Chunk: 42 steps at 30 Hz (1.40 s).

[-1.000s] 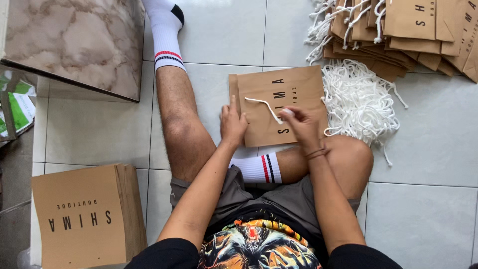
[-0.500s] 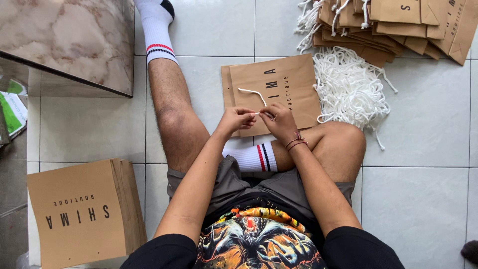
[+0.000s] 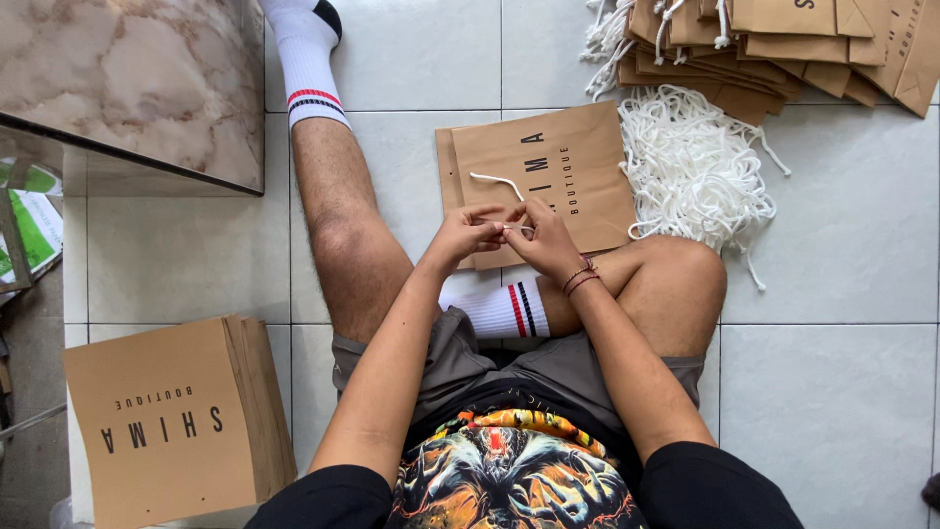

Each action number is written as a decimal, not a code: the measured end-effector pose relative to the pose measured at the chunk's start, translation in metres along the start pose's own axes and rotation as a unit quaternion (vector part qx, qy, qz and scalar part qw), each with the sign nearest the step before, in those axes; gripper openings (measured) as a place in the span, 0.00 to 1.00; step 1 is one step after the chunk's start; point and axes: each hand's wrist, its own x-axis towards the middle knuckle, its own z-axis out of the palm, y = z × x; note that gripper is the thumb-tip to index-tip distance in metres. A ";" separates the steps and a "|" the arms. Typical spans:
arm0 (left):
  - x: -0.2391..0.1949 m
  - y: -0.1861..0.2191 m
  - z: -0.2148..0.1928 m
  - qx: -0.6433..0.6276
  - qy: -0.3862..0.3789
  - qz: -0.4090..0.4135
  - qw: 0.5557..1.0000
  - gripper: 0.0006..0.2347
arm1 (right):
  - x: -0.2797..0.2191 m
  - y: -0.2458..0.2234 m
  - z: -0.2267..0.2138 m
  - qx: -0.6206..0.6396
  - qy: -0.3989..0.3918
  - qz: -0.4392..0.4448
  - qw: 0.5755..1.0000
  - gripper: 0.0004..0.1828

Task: The person sits on the floor and threads white rope handles through the holes of brown paper shopping bags. They pull the rope through, tie knots to secure the handles, and place the finished bags into a stack.

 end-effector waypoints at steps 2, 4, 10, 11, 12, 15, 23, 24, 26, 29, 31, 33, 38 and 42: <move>-0.004 0.005 -0.002 -0.002 0.012 -0.003 1.000 0.23 | -0.004 -0.001 0.004 0.013 0.002 0.005 1.000 0.08; -0.005 0.008 -0.003 -0.004 0.023 -0.007 1.000 0.27 | -0.005 -0.003 0.005 0.026 0.005 0.012 1.000 0.06; -0.003 0.006 -0.005 -0.016 0.078 -0.019 0.997 0.24 | -0.003 -0.008 0.002 0.056 0.019 -0.021 0.998 0.06; -0.006 0.009 -0.004 -0.026 0.082 -0.024 0.996 0.23 | -0.003 -0.010 0.001 0.063 0.020 -0.020 0.998 0.06; -0.008 0.012 -0.003 -0.035 0.086 -0.028 0.995 0.21 | -0.001 -0.012 0.000 0.071 0.021 -0.020 0.997 0.06; -0.012 0.014 0.004 -0.014 0.085 -0.039 0.996 0.15 | -0.002 0.010 0.006 -0.002 0.005 -0.055 0.998 0.03; 0.025 -0.032 -0.026 0.205 0.247 -0.079 0.944 0.11 | 0.005 0.046 0.028 -0.089 -0.079 -0.035 0.992 0.07; 0.022 -0.032 -0.020 0.152 0.241 -0.083 0.955 0.10 | 0.007 0.046 0.028 -0.086 -0.087 -0.017 0.992 0.08; 0.010 -0.014 -0.005 0.086 0.210 -0.085 0.970 0.12 | 0.011 0.057 0.030 -0.085 -0.080 -0.014 0.993 0.08; 0.011 -0.008 -0.002 0.009 0.155 -0.089 0.984 0.16 | 0.014 0.068 0.032 -0.079 -0.069 -0.007 0.994 0.08; 0.012 -0.008 -0.003 0.002 0.133 -0.090 0.987 0.17 | 0.013 0.067 0.031 -0.072 -0.062 -0.003 0.995 0.09; 0.007 -0.002 -0.001 0.006 0.121 -0.098 0.988 0.16 | 0.012 0.059 0.030 -0.069 -0.063 0.003 0.996 0.09; 0.001 0.000 0.006 -0.012 0.115 -0.078 0.990 0.17 | 0.011 0.055 0.028 -0.074 -0.055 0.015 0.996 0.08; 0.024 -0.027 -0.007 -0.050 0.126 -0.061 0.989 0.17 | 0.006 0.006 0.013 -0.034 -0.072 0.031 0.996 0.09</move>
